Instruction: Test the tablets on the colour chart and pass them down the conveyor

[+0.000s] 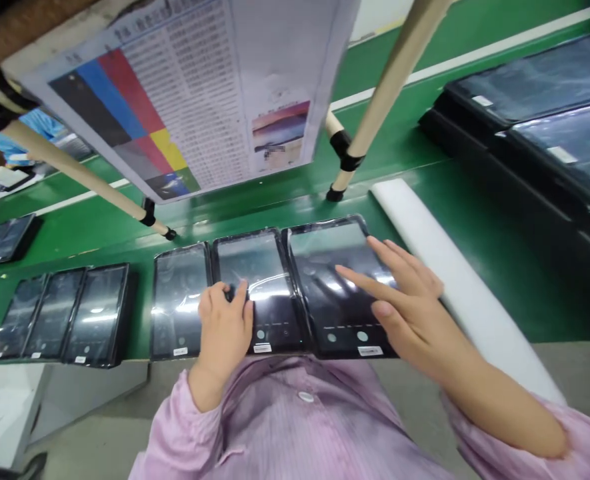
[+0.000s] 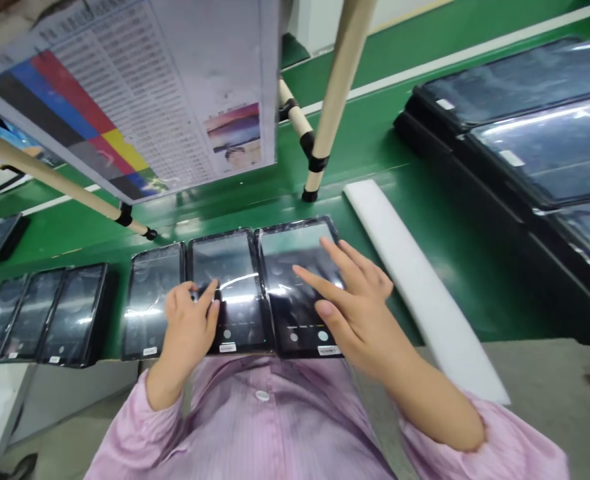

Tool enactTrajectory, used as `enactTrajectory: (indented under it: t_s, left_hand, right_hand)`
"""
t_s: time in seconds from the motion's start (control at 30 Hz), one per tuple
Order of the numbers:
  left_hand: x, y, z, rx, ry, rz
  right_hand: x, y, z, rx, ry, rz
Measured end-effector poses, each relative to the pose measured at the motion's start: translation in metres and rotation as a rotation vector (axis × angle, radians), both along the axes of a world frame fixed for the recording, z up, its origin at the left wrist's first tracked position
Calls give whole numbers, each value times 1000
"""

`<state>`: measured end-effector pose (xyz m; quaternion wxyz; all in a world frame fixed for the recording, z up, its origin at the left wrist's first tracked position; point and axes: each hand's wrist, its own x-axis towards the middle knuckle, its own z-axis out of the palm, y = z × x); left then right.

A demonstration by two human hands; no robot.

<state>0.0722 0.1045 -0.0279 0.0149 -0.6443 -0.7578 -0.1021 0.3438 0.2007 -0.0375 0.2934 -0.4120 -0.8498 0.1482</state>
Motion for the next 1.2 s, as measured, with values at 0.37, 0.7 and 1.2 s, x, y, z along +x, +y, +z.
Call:
enactTrajectory:
  t_s: [0.37,0.7,1.2]
  left_hand:
    - [-96,-47,3,95,97,433]
    - [-101,-63,-12,135,-24,308]
    - [-84,-48,-13,108,16,193]
  right_hand:
    - [-31,-18,-10,7,-77,67]
    - [-88,-28,-1,62,-218,-18]
    - [-63,-28,6,58,-178,-116]
